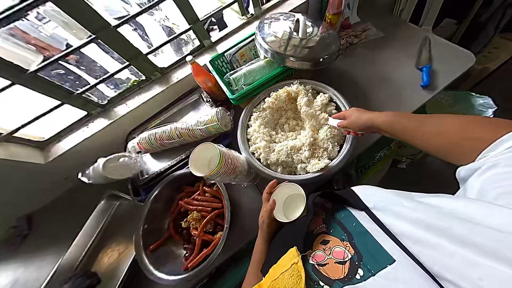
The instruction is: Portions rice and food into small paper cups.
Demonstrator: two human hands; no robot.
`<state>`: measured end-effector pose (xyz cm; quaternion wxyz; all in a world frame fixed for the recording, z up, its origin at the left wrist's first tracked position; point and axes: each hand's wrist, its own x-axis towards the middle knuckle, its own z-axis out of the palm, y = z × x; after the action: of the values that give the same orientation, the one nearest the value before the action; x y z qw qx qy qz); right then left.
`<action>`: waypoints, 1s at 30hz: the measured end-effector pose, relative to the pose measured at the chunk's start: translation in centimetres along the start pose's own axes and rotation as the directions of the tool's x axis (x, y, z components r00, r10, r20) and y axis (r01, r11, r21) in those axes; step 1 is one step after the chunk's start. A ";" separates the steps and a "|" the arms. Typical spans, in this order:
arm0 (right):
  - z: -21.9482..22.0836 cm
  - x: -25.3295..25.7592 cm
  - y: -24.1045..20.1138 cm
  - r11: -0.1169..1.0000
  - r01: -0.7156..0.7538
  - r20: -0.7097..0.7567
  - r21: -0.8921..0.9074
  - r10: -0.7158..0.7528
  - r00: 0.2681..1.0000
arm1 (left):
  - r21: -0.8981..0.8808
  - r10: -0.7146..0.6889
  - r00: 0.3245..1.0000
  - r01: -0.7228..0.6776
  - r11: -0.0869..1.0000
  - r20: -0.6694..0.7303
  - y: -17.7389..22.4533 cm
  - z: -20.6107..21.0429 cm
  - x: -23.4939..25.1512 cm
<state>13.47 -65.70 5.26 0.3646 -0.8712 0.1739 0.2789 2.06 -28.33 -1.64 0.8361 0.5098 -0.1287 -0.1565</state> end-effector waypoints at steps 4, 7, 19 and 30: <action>1.6 -1.0 -3.7 0.855 0.174 0.026 -0.489 -0.185 0.982 | -0.041 -0.257 0.957 0.254 0.966 -0.132 1.1 0.9 -0.7; 3.4 -1.3 -6.2 0.694 0.189 0.070 -0.695 -0.196 0.978 | -0.053 -0.339 0.937 0.335 0.941 -0.082 2.3 0.7 -1.1; -1.0 -12.3 -2.9 0.443 0.131 -0.067 -0.887 -0.404 0.912 | -0.137 -0.258 0.956 0.239 0.961 -0.139 2.8 -2.1 -2.6; 2.8 -2.2 -2.3 0.554 0.112 0.002 -0.825 -0.196 0.981 | -0.112 -0.258 0.911 0.234 0.966 -0.323 1.6 -3.4 -3.2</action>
<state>11.89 -61.90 6.27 -0.0666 -0.9639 -0.0362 0.2554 0.64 -23.59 -1.95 0.8368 0.5113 0.0859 -0.1761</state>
